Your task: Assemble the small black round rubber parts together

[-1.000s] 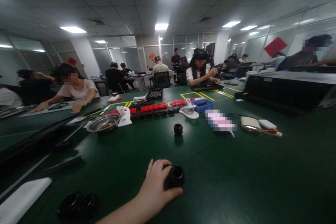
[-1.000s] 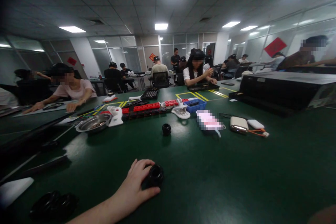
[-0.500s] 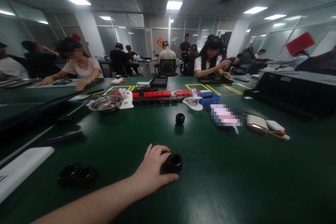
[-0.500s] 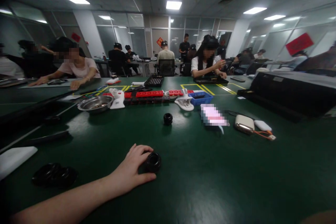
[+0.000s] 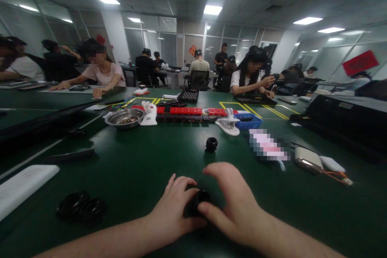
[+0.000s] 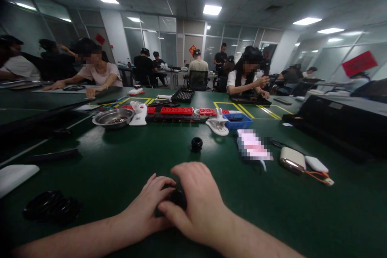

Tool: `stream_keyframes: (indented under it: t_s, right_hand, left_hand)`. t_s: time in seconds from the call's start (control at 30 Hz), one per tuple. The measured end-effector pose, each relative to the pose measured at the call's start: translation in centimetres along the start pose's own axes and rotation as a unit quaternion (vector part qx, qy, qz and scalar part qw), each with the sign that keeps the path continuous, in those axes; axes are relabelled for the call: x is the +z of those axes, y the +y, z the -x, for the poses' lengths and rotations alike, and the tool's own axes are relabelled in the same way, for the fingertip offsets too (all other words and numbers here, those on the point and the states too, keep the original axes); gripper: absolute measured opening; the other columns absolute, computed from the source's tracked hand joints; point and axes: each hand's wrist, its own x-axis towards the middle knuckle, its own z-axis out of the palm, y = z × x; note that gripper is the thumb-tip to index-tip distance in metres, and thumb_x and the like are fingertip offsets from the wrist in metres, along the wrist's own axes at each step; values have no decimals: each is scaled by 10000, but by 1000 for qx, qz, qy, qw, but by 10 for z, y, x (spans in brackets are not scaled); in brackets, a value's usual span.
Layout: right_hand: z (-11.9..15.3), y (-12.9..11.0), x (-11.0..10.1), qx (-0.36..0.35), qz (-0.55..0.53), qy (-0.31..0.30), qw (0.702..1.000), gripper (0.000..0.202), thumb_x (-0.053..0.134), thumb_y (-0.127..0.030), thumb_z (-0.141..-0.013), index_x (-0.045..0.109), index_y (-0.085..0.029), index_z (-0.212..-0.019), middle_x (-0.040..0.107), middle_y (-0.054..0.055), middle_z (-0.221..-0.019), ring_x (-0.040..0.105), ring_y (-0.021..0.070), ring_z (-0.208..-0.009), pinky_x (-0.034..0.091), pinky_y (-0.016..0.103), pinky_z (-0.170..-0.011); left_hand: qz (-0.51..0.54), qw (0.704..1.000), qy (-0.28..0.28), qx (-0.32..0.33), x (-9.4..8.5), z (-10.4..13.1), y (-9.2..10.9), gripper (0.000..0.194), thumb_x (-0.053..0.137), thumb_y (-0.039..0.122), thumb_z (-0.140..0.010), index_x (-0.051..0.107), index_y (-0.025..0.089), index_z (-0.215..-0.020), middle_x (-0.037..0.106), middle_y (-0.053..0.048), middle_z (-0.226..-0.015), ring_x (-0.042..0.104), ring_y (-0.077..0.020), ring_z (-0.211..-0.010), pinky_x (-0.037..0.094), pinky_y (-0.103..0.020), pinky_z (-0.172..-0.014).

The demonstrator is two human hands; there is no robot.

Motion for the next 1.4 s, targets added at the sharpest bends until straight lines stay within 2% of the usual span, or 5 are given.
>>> stream_keyframes:
  t_s: [0.13,0.3,0.53,1.2,1.4]
  right_hand:
    - [7,7,24,-27,-28,-10,999,263,476,-412,-813,543,-169,-743,574,65,-733,518,203,-684,436,362,-625]
    - [16,19,31,-76,-140,-43,986,340,467,-137,-701,438,-186,-1036,592,62,-924,555,198,-858,398,387,-863]
    - [15,23,35,65,-144,-79,984,321,596,-359,-679,498,-167,-917,551,95,-915,531,240,-823,462,366,-711]
    - [22,31,34,-32,-193,-101,975,471,462,-314,-819,335,-221,-1263,454,110,-1238,403,276,-1158,318,453,-967]
    - [19,28,37,71,-200,-60,975,267,535,-387,-755,521,-185,-930,540,84,-915,530,236,-874,469,358,-742]
  left_hand:
    - [-8,1000,-8,-4,2,-2,0,393,684,333,-631,581,260,-1003,515,-38,-1092,445,-268,-1070,141,-551,-1017]
    - [6,1000,-23,-16,1,-5,-1,424,682,304,-616,575,263,-1024,506,-37,-1103,438,-266,-1077,116,-556,-1023]
    - [7,999,-44,-10,3,-7,-8,452,682,348,-619,570,264,-1049,495,-54,-1131,421,-283,-1096,95,-576,-1019]
    - [11,1000,-24,0,2,-5,-7,497,686,423,-634,553,260,-1085,505,-57,-1118,445,-286,-1078,111,-594,-1010]
    - [9,1000,-18,4,5,-6,-9,465,699,409,-619,575,270,-1045,512,-47,-1098,454,-293,-1064,118,-606,-1001]
